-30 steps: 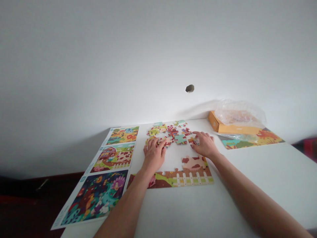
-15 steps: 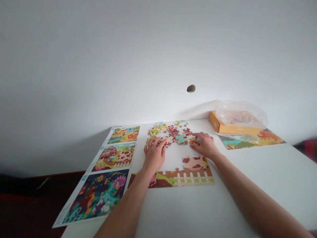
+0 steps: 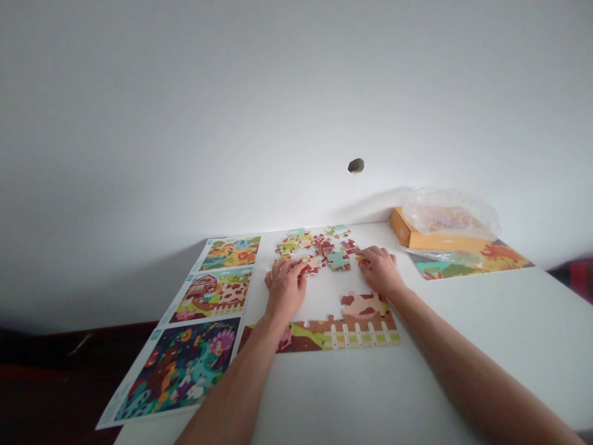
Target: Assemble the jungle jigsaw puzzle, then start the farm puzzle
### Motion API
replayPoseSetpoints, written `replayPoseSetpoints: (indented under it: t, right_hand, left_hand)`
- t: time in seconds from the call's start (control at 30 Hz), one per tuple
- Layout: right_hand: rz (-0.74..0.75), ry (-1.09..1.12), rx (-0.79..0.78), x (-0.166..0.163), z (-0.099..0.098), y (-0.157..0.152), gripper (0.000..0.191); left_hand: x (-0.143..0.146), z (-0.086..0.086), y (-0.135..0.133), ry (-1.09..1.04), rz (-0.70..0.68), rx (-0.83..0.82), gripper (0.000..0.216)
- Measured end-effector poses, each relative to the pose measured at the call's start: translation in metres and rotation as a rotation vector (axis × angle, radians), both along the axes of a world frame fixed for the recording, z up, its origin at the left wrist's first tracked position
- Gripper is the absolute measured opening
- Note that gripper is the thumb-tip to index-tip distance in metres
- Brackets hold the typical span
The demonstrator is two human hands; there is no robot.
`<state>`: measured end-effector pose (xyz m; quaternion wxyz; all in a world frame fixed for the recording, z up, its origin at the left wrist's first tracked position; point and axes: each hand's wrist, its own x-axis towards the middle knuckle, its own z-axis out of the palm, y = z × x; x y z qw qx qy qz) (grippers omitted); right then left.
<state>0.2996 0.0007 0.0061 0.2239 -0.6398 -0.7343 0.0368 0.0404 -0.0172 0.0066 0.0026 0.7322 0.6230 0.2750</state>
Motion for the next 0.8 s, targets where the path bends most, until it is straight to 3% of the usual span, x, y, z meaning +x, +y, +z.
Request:
replayPoseSetpoints:
  t: [0.2,0.33,0.63,0.8]
  right_hand:
    - [0.178,0.050,0.075,-0.011,-0.005,0.003,0.050]
    - [0.221,0.046,0.067,-0.018,-0.009,0.008,0.057]
    - [0.187,0.088,0.105,-0.016,-0.006,0.007,0.044]
    - [-0.019,0.114,0.142,-0.009,-0.004,0.009,0.033]
  left_hand:
    - [-0.002,-0.004,0.003,-0.009,0.003,0.041,0.027]
    - [-0.006,-0.004,0.005,-0.026,-0.007,0.071,0.024]
    - [-0.009,-0.002,0.006,-0.041,0.095,0.063,0.023]
    - [-0.009,0.001,0.004,-0.026,0.222,0.027,0.024]
